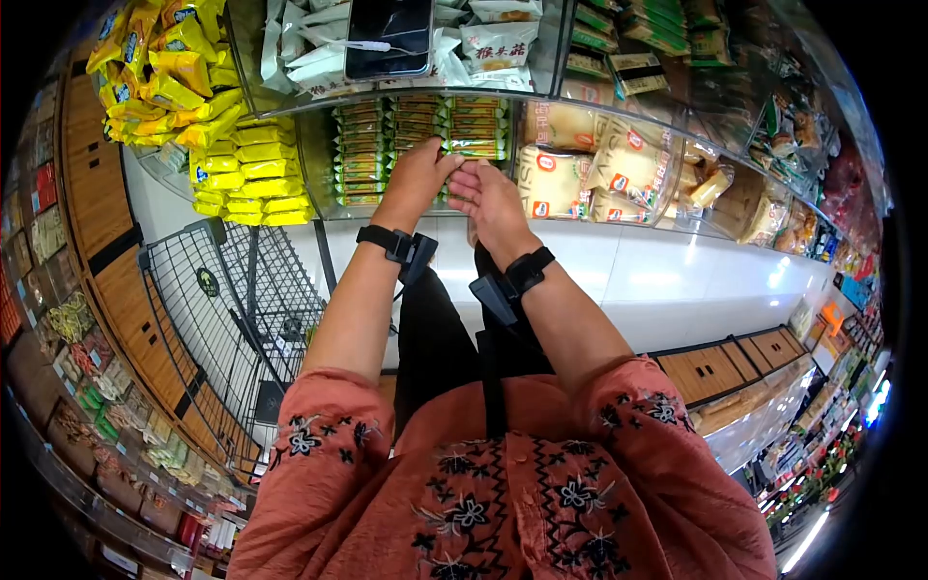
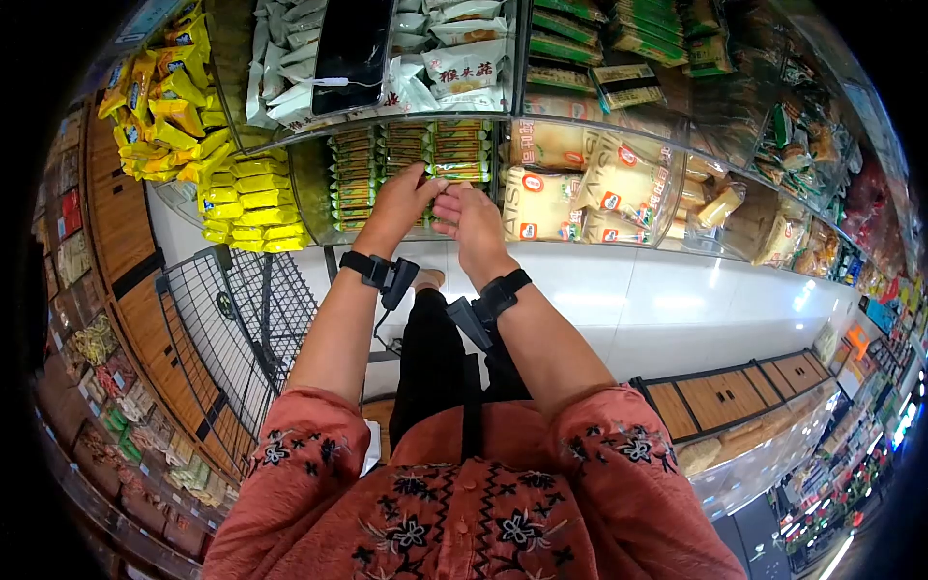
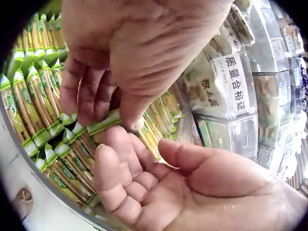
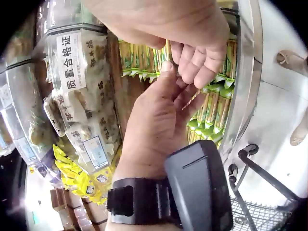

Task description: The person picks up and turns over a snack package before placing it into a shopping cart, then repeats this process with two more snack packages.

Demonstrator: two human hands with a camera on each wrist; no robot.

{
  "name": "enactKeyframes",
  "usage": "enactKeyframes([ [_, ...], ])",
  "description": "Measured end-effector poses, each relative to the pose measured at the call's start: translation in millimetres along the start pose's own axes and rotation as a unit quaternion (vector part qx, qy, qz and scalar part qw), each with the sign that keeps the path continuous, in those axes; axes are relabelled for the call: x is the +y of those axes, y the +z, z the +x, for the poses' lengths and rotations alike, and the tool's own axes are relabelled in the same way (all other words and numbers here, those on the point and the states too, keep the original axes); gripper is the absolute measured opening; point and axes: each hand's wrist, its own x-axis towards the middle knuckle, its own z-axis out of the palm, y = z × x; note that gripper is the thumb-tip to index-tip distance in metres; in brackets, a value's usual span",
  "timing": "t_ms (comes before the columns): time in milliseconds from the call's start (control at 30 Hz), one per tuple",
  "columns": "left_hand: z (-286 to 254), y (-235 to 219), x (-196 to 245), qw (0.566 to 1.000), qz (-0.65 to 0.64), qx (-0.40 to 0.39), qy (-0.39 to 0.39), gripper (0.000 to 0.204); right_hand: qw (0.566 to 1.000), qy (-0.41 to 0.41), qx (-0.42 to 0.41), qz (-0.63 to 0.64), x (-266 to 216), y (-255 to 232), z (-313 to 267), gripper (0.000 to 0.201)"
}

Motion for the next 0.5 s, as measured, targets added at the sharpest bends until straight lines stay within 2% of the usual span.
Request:
enactKeyframes([
  [100,2.8,4.8,1.1,1.000,0.017,0.017,-0.007,0.040,1.000,-0.003,0.001,-0.030,3.3,-1.6,1.1,0.036],
  [200,2.3,2.2,-2.1,0.999,0.041,-0.003,-0.014,0.043,0.999,0.003,-0.015,-0.047,6.4,-5.0,-0.1,0.036],
  [300,-1.9,-3.6,-3.5,0.999,-0.010,-0.012,-0.041,0.048,0.998,0.007,-0.022,-0.054,2.6,-8.6,-6.3,0.036],
  [500,-8.5,-6.5,-0.3,0.995,-0.056,-0.027,-0.073,0.072,0.997,0.003,-0.034,-0.063,1.9,-12.1,-11.7,0.036],
])
